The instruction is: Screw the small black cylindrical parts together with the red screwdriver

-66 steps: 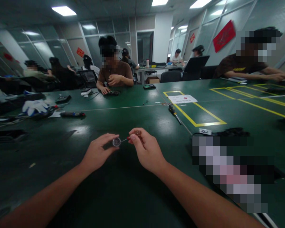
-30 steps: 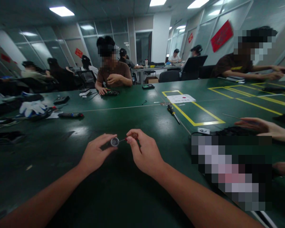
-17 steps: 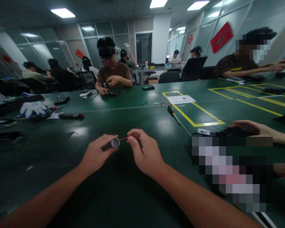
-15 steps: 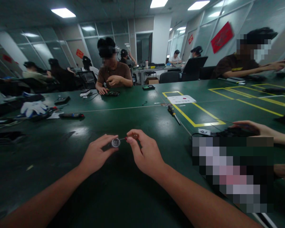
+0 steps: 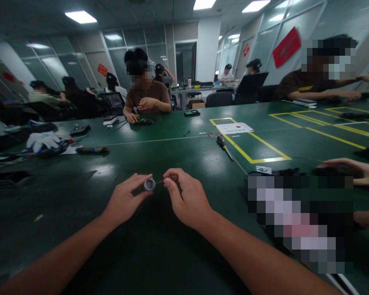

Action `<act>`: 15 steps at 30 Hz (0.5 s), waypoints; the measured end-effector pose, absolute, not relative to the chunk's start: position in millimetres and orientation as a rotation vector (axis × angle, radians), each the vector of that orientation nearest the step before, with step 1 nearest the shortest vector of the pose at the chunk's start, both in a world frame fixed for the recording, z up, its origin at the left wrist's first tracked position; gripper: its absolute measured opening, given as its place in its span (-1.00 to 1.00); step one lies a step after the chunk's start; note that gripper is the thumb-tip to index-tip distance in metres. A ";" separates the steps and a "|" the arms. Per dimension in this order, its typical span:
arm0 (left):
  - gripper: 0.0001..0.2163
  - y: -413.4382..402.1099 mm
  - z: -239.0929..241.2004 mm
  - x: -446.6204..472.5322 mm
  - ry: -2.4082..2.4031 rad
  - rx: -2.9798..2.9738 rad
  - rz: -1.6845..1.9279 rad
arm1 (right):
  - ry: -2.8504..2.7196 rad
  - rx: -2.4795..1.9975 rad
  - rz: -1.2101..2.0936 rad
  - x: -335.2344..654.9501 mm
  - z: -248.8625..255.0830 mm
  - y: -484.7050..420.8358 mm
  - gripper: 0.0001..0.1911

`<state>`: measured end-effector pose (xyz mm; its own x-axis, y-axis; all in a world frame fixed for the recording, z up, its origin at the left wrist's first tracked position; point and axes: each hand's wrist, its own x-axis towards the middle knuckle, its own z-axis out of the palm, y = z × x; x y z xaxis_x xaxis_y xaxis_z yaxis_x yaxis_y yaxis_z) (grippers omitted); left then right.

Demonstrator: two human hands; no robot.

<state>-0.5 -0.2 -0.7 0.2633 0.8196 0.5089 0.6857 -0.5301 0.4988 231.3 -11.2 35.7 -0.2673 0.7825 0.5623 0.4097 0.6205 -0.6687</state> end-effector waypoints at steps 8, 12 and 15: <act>-0.49 -0.2 0.3 1.9 1.478 2.261 1.085 | -1.906 -0.938 0.458 231.5 34.9 -11.5 -0.85; -0.63 -3.2 5.2 4.8 1.492 2.203 1.081 | -1.939 -0.951 0.434 232.8 35.1 -8.9 -0.84; -0.70 -3.8 5.5 4.6 1.481 2.224 1.076 | -1.957 -0.962 0.434 233.0 36.4 -8.3 -0.84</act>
